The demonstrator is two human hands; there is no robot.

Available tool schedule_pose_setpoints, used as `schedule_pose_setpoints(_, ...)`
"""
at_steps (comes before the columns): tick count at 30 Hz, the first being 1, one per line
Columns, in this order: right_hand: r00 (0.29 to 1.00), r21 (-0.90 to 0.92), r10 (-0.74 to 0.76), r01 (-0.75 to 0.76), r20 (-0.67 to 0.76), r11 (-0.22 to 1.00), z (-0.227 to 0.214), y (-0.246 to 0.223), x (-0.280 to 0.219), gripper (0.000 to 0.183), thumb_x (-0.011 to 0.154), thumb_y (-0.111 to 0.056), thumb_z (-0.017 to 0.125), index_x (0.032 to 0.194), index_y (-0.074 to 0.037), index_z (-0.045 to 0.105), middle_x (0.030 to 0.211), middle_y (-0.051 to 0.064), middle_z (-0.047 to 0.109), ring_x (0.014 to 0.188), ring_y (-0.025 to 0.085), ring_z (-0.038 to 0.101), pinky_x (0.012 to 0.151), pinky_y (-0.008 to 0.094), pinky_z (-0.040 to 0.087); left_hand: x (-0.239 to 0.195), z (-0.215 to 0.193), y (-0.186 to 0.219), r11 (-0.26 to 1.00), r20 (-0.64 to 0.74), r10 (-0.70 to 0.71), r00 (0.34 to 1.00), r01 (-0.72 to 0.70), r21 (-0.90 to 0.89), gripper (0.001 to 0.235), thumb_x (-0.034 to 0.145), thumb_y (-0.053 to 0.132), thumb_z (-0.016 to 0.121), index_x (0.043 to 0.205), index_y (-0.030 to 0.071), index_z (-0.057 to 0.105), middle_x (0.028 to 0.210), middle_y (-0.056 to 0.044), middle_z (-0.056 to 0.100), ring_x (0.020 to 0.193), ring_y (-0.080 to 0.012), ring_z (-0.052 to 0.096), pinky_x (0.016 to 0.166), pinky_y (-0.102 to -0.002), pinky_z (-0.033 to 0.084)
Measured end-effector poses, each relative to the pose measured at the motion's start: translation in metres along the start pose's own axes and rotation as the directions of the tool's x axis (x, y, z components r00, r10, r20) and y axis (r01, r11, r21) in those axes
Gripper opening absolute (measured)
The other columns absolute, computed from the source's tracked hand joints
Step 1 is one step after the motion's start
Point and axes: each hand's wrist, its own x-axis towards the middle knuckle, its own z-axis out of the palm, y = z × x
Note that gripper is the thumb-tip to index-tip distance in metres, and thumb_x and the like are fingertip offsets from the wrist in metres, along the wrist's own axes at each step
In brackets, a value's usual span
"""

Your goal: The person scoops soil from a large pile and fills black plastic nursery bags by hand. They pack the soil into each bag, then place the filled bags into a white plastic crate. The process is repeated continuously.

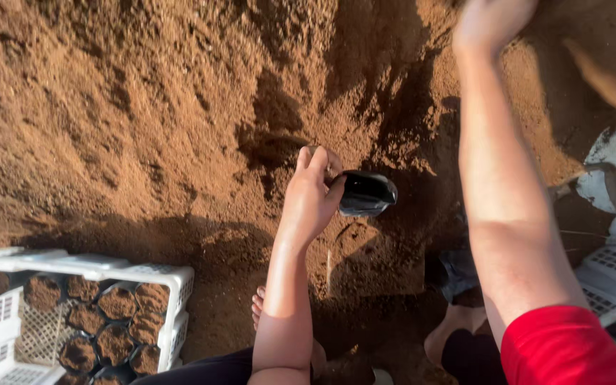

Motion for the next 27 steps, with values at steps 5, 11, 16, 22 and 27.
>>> schedule_pose_setpoints(5,0.942,-0.002,-0.327,0.328,-0.07,0.945,0.04,0.017,-0.103,0.022,0.107,-0.021,0.061,0.099,0.0,0.064,0.085,0.014,0.065,0.076,0.03,0.065,0.114,0.043,0.043,0.019,-0.019,0.008,0.948,0.019,0.31,0.95,-0.308,-0.085,0.029,0.082,-0.011,0.058,0.089,0.009,0.078,0.137,-0.011,0.067,0.124,-0.0314,0.068,0.099,-0.035,0.055)
schedule_pose_setpoints(11,0.711,-0.004,0.135,-0.184,0.69,0.983,0.014,0.067,-0.163,0.062,0.102,-0.05,0.052,0.134,0.0,0.066,0.117,0.026,0.073,0.116,0.04,0.068,0.105,0.048,0.05,0.035,-0.021,0.01,0.971,0.085,0.124,0.989,-0.138,0.194,0.038,0.088,-0.004,0.057,0.118,0.011,0.075,0.134,-0.009,0.07,0.108,-0.028,0.074,0.104,-0.039,0.055)
schedule_pose_setpoints(16,0.506,0.004,0.347,-0.57,0.79,0.822,0.017,0.101,-0.195,0.075,0.103,-0.06,0.055,0.149,-0.002,0.039,0.147,0.023,0.041,0.134,0.044,0.038,0.098,0.06,0.034,0.022,-0.019,0.013,0.946,0.004,0.211,0.978,-0.205,0.249,0.051,0.079,0.001,0.057,0.128,0.007,0.068,0.137,-0.018,0.062,0.103,-0.0359,0.069,0.091,-0.043,0.054)
schedule_pose_setpoints(22,0.503,0.339,0.262,-0.807,0.824,0.483,0.014,0.103,-0.217,0.064,0.097,-0.057,0.059,0.145,-0.015,0.062,0.13,0.006,0.066,0.122,0.025,0.058,0.1,0.046,0.045,0.012,-0.009,0.011,0.89,-0.089,0.12,0.989,-0.068,0.451,0.038,0.089,0.006,0.057,0.121,0.02,0.073,0.122,-0.004,0.074,0.095,-0.0273,0.075,0.083,-0.04,0.059)
schedule_pose_setpoints(27,0.558,0.57,0.143,-0.819,0.817,-0.065,-0.029,0.061,-0.224,0.051,0.098,-0.047,0.067,0.13,-0.007,0.062,0.115,0.008,0.072,0.105,0.024,0.069,0.092,0.04,0.056,0.009,0.012,0.01,0.768,0.015,0.019,1.0,-0.025,0.64,0.052,0.085,0.002,0.058,0.132,0.022,0.066,0.12,-0.009,0.071,0.091,-0.03,0.074,0.079,-0.042,0.06)
